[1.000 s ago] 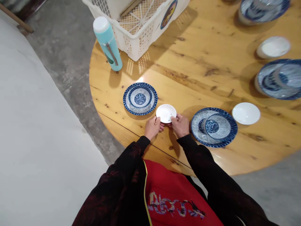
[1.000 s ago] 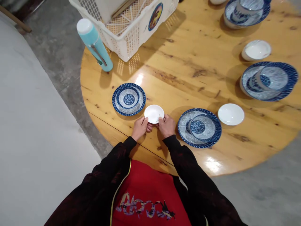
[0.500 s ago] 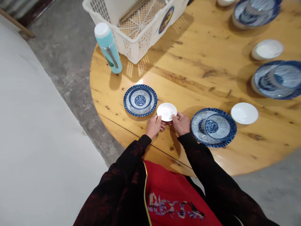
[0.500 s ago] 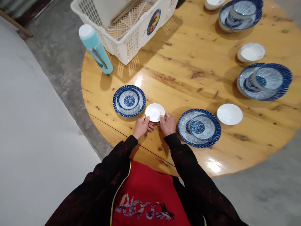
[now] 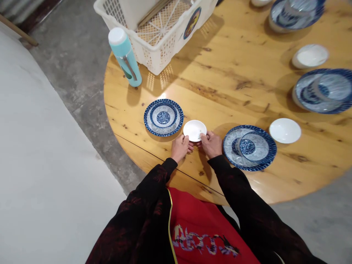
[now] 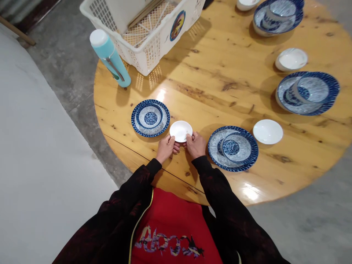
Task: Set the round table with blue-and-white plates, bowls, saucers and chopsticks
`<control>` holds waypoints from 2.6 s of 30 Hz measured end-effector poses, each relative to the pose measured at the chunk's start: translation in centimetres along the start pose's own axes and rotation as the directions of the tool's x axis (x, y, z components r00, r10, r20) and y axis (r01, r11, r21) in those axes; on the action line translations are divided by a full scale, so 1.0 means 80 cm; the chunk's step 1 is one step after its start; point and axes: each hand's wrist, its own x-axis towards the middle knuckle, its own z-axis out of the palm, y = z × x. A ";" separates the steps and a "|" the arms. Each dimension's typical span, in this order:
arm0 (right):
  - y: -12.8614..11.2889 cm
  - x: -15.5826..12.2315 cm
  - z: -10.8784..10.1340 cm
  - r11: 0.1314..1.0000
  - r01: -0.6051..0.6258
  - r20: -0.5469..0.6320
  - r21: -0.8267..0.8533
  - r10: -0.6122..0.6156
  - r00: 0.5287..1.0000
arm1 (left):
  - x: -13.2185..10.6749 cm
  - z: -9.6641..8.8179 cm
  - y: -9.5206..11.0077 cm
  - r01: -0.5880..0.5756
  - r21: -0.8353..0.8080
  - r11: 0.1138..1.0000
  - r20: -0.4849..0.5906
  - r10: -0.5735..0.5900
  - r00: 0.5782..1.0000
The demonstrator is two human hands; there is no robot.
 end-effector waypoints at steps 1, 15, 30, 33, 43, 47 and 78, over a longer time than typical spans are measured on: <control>-0.001 0.000 0.000 1.000 -0.022 -0.009 0.000 0.022 1.000 | 0.000 0.000 0.001 -0.003 0.003 1.000 -0.001 0.003 1.000; -0.046 -0.010 -0.005 0.987 -0.124 -0.021 0.098 0.126 0.992 | 0.006 -0.002 0.008 0.022 0.037 0.999 0.006 -0.022 1.000; -0.046 -0.021 -0.010 0.943 -0.202 -0.025 0.266 0.216 0.976 | -0.003 -0.010 0.000 0.029 -0.001 1.000 0.018 -0.029 0.999; -0.039 -0.049 -0.017 0.917 -0.217 -0.034 0.336 0.242 0.970 | -0.016 -0.019 -0.008 0.015 0.001 1.000 0.021 -0.015 1.000; -0.031 -0.221 -0.012 0.821 -0.357 0.140 0.444 0.330 0.933 | -0.070 -0.045 -0.036 -0.016 0.029 0.999 0.080 0.013 0.997; -0.034 -0.226 -0.033 0.919 -0.186 0.164 0.349 0.135 0.977 | -0.102 -0.045 -0.036 -0.050 0.099 0.994 0.039 0.046 0.998; 0.423 -0.367 -0.487 0.760 -0.360 -0.228 0.540 0.544 0.807 | -0.264 0.536 -0.038 -0.499 0.594 0.630 0.648 -0.007 0.762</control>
